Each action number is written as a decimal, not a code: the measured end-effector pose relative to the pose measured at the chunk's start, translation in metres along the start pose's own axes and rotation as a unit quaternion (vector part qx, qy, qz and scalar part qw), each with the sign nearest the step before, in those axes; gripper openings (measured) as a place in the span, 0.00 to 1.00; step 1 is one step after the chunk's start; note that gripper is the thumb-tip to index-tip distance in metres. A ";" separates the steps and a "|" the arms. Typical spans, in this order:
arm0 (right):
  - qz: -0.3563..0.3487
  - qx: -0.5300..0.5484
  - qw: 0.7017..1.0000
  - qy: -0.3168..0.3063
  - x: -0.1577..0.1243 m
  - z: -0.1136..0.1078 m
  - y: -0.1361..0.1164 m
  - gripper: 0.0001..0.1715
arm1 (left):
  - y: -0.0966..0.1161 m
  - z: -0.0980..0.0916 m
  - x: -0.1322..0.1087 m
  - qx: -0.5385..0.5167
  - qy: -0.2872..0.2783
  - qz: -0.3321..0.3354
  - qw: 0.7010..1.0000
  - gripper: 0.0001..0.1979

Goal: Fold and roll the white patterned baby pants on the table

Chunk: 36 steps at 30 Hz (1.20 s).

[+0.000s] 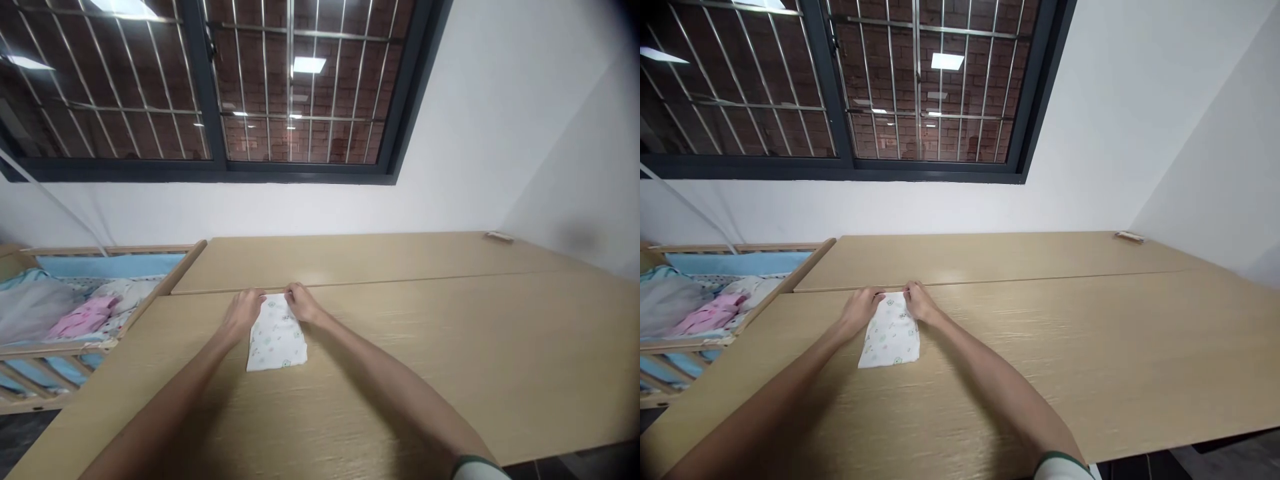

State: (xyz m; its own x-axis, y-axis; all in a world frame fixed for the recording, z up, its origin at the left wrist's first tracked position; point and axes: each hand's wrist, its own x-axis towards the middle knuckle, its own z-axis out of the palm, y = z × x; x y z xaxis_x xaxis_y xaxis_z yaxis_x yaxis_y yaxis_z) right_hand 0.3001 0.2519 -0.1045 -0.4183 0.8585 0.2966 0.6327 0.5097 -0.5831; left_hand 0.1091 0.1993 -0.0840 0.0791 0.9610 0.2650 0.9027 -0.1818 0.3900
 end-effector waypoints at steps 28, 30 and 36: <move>-0.197 -0.086 0.936 -0.277 -0.012 0.012 -0.011 0.37 | 0.036 0.055 -0.182 0.192 0.126 0.193 0.954 0.33; -0.188 -0.117 0.941 -0.257 0.006 0.011 0.002 0.38 | 0.034 0.057 -0.182 0.186 0.118 0.188 0.957 0.32; -0.211 -0.152 0.949 -0.181 0.010 0.007 0.009 0.39 | 0.025 0.052 -0.170 0.179 0.087 0.224 0.954 0.20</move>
State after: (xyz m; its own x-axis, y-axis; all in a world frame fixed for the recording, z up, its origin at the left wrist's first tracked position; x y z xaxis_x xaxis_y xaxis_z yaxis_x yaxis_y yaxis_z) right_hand 0.2969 0.2643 -0.1120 -0.8374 0.5274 0.1434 0.4951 0.8431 -0.2100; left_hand 0.1397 0.0424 -0.1651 0.4469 0.7486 0.4897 0.8841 -0.4532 -0.1140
